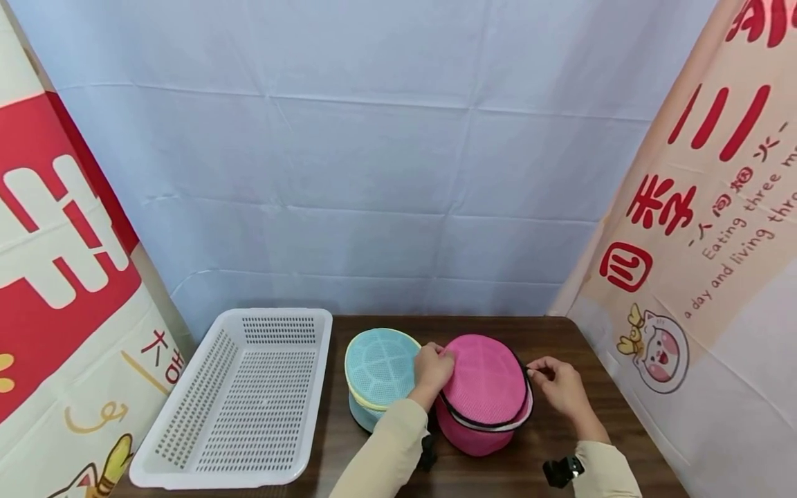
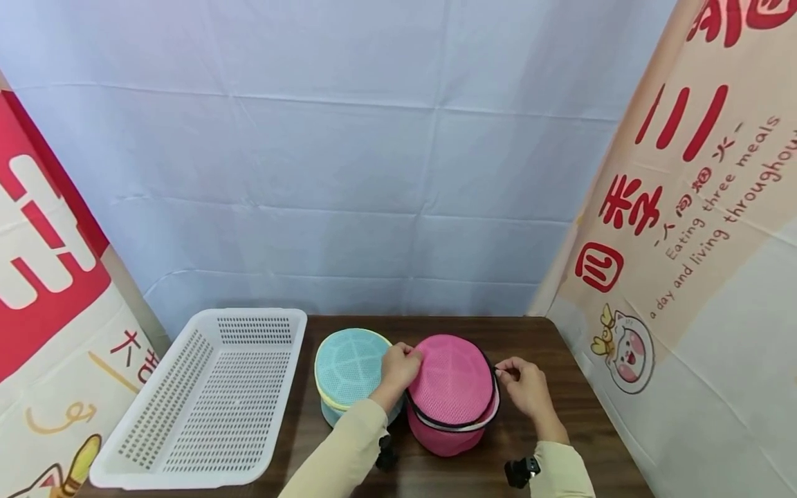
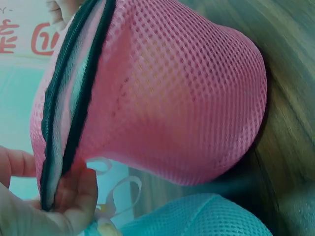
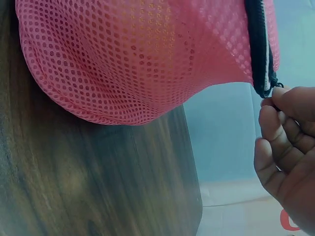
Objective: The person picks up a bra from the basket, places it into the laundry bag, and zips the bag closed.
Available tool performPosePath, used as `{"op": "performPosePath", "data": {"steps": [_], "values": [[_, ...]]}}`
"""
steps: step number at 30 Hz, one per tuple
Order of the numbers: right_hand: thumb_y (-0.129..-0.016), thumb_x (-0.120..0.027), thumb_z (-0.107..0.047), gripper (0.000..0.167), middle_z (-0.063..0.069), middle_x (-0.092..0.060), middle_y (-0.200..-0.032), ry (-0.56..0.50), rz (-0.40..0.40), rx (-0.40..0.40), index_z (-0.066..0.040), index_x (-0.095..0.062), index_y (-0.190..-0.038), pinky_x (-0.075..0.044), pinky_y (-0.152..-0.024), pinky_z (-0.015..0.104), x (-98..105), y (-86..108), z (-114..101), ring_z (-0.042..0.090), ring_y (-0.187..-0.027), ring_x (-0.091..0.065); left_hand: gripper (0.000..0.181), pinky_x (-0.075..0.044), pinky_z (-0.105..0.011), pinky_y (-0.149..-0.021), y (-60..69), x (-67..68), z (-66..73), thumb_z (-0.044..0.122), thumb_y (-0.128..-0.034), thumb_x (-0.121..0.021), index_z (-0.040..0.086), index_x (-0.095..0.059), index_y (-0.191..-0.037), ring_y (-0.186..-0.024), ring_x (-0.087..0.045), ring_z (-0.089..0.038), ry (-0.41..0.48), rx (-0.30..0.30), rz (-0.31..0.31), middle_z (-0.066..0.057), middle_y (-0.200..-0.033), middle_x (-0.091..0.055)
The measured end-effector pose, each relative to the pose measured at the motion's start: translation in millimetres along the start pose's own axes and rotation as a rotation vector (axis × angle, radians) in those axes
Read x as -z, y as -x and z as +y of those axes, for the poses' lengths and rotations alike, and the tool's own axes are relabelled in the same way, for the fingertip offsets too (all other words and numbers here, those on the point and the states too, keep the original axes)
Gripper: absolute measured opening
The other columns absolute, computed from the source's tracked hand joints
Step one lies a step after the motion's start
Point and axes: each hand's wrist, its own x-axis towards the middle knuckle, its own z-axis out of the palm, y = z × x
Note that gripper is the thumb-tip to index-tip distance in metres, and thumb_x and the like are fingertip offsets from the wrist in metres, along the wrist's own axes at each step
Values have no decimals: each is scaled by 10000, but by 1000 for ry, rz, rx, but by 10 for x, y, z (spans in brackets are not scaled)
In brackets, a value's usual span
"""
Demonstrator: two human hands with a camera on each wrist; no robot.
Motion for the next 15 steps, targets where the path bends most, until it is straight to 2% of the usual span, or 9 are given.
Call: {"op": "performPosePath", "data": {"steps": [3,7,9,15], "values": [[-821,-675,-11,51,33,-621,-748,0,6,-7,27,-649,-842,-404,-544,262,-12,-16,30,120,-643,-499,138,-468,-334,-657,-22,3,4,151,-845,-610,22,-636,-884,-758,-589,-242,-65,-53,-51,-59,-780,-618],[-853,-658,-52,75,41,-620,-759,-3,-2,-30,22,-645,-841,-405,-554,264,-17,-45,75,135,-659,-506,289,-463,-371,-765,-80,6,35,138,-848,-589,-28,-604,-1084,-911,-581,-295,-153,-140,-111,-131,-949,-621],[-859,-654,-59,75,38,-618,-759,3,-8,-30,11,-646,-834,-405,-555,264,-21,-57,103,134,-657,-505,326,-457,-378,-788,-108,8,47,136,-845,-589,-36,-591,-1121,-940,-571,-304,-185,-167,-124,-151,-976,-609],[-844,-662,-34,47,24,-612,-740,-4,0,-3,-15,-646,-804,-405,-562,271,-55,-86,146,127,-646,-504,312,-379,-383,-860,-160,-19,29,174,-853,-594,-6,-609,-1108,-970,-523,-309,-249,-181,-80,-125,-971,-606]]}}
